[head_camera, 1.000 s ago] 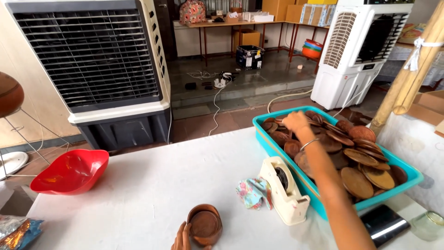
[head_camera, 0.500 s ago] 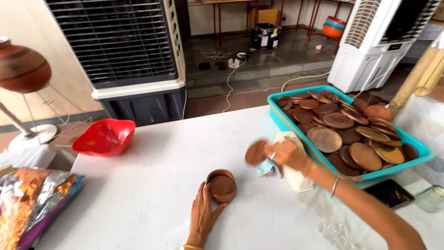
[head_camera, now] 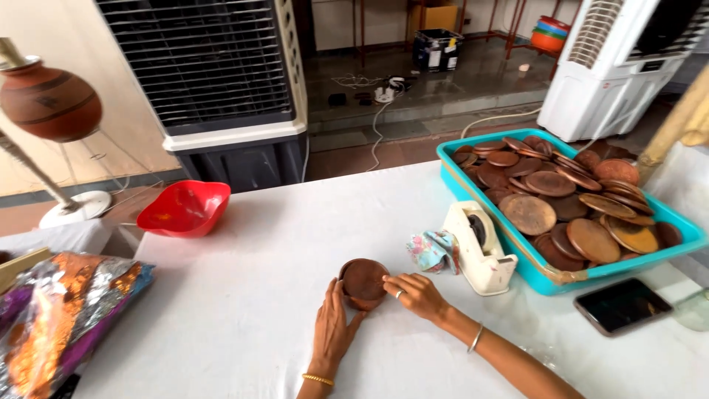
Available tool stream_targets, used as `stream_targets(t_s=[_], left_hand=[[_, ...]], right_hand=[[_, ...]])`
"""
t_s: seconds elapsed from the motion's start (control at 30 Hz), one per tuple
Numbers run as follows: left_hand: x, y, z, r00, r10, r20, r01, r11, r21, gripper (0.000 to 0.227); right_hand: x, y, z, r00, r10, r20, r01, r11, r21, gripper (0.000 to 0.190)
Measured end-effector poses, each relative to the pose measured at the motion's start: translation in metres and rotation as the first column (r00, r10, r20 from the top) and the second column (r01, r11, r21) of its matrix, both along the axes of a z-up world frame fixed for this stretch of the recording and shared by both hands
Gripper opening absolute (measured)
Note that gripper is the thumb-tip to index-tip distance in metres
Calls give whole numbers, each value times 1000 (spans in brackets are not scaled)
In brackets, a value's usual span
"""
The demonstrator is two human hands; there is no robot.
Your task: Cleaning and inspecting circular wooden discs at a table in a workshop environment.
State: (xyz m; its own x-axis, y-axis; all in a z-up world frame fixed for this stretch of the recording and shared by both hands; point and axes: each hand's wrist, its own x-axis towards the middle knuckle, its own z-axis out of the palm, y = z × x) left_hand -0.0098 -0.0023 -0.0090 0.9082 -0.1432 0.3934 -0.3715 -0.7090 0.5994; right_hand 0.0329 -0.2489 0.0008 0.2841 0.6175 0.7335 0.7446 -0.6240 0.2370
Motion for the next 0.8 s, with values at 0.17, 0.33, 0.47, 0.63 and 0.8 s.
stream_targets(t_s=[0.17,0.33,0.47,0.63,0.8], left_hand=[[7,2,-11,994,-15,109,20,999,-38,92],[33,6,-50,998,-21,66,18,999,34,101],[64,13,-95,998,-20,66,14,996,90,109],[95,13,-154,970,21,242,-16,1000,-19,112],[108,10,-181,977,73,202,-76,997,5,110]], right_hand=[[-13,-19,59,996,-81,24,74,976,204,23],[-26,-86,131,958,-271,-92,283,847,451,21],[-44,-156,171,851,-501,-159,459,561,689,18],[-63,-235,176,797,-576,-181,498,458,737,15],[-67,-243,181,768,-600,-223,521,383,763,16]])
